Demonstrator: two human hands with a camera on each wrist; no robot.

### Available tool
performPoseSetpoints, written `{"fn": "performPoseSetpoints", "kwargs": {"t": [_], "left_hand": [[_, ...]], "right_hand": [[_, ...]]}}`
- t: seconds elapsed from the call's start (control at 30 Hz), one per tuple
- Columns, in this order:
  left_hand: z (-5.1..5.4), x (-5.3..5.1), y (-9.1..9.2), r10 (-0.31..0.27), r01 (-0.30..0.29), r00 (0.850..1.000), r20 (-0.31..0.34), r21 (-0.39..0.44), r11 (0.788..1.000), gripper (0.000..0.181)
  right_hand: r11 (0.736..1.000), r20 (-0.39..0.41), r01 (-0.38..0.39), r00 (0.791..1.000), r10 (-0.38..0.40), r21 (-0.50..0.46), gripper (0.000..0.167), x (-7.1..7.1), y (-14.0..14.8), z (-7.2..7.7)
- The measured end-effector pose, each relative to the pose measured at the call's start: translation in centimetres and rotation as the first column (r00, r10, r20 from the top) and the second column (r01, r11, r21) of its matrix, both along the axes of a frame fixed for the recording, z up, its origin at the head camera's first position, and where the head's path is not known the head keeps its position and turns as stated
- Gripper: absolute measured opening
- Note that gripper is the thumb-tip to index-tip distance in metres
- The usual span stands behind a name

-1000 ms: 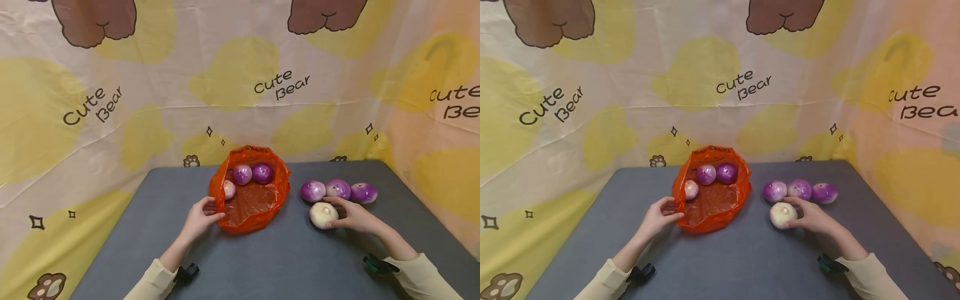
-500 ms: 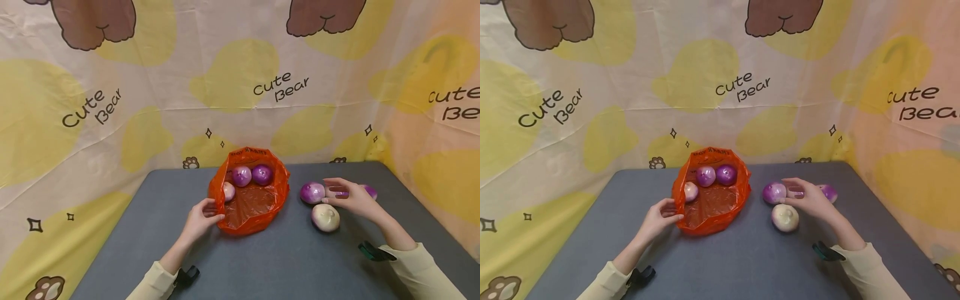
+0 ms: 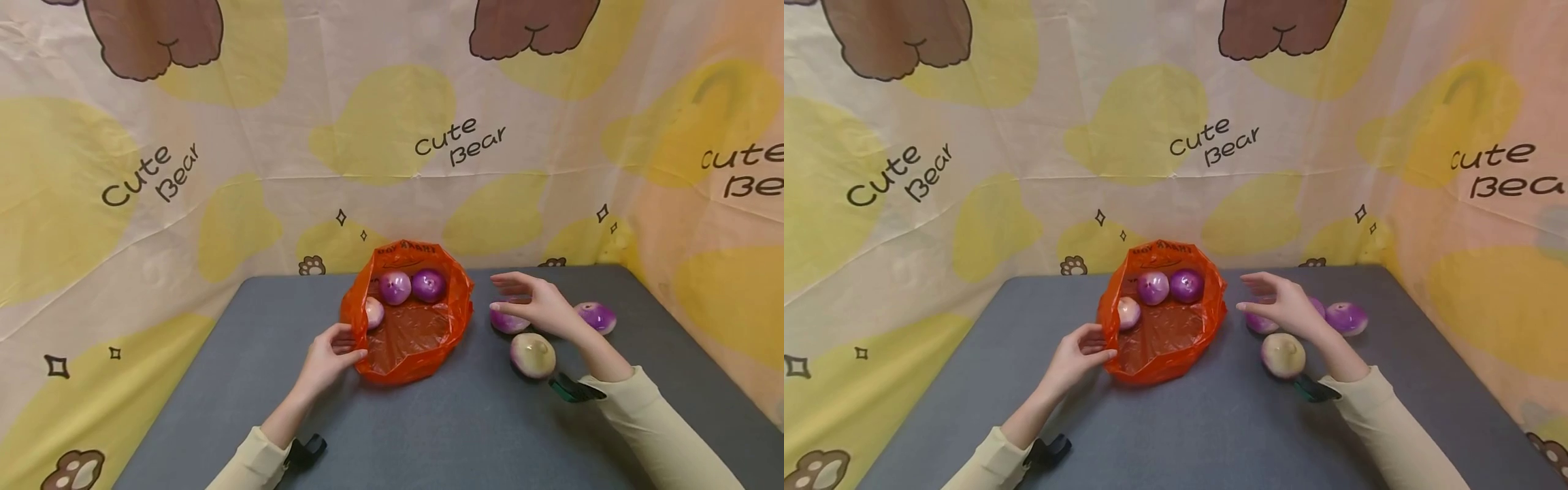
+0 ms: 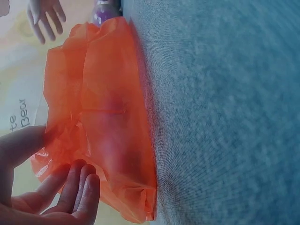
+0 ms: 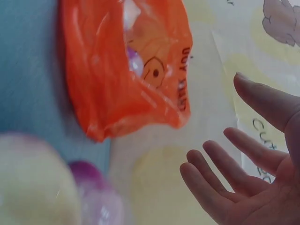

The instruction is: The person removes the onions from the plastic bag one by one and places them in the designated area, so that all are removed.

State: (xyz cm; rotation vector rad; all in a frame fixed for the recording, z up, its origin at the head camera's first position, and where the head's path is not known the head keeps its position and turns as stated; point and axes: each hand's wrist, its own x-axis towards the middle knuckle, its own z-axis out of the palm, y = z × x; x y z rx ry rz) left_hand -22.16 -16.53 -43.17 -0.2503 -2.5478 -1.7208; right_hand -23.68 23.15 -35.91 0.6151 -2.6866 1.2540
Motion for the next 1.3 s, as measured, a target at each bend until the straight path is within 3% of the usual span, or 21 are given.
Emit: {"fn": "performPoseSetpoints", "kwargs": {"t": [0.27, 0.43, 0.77, 0.83, 1.0, 1.07, 1.3], "left_hand": [[2.7, 1.7, 0.6, -0.016, 0.016, 1.0, 0.02, -0.016, 1.0, 0.042], [3.4, 2.2, 0.8, -0.026, 0.026, 0.999, 0.022, -0.021, 0.999, 0.042], [3.2, 2.1, 0.8, -0.031, 0.032, 0.999, 0.025, -0.014, 0.999, 0.042], [2.4, 1.5, 0.6, -0.032, 0.032, 0.999, 0.01, -0.025, 0.999, 0.042], [2.1, 1.3, 0.6, -0.031, 0.031, 0.999, 0.007, -0.017, 0.999, 0.043], [2.7, 1.7, 0.8, -0.027, 0.027, 0.999, 0.022, -0.001, 1.0, 0.042], [0.4, 0.4, 0.2, -0.013, 0.013, 1.0, -0.003, -0.023, 1.0, 0.042]], "right_hand": [[0.999, 0.031, -0.05, 0.998, 0.05, -0.016, 0.055, -1.8, -3.1, 0.7], [0.995, 0.03, -0.095, 0.995, 0.096, -0.018, 0.054, -3.2, -4.8, 1.0], [0.996, 0.066, -0.089, 0.994, 0.088, 0.014, 0.052, -5.6, -8.6, 1.5], [0.997, 0.085, -0.08, 0.993, 0.079, 0.012, 0.051, -6.2, -9.3, 1.4], [0.998, 0.145, -0.068, 0.987, 0.064, 0.018, 0.051, -7.5, -11.0, 0.8], [0.998, 0.163, -0.064, 0.985, 0.06, 0.019, 0.052, -7.9, -11.6, 0.5], [0.996, 0.173, -0.079, 0.983, 0.069, 0.048, 0.053, -9.1, -14.3, 0.0]]}}
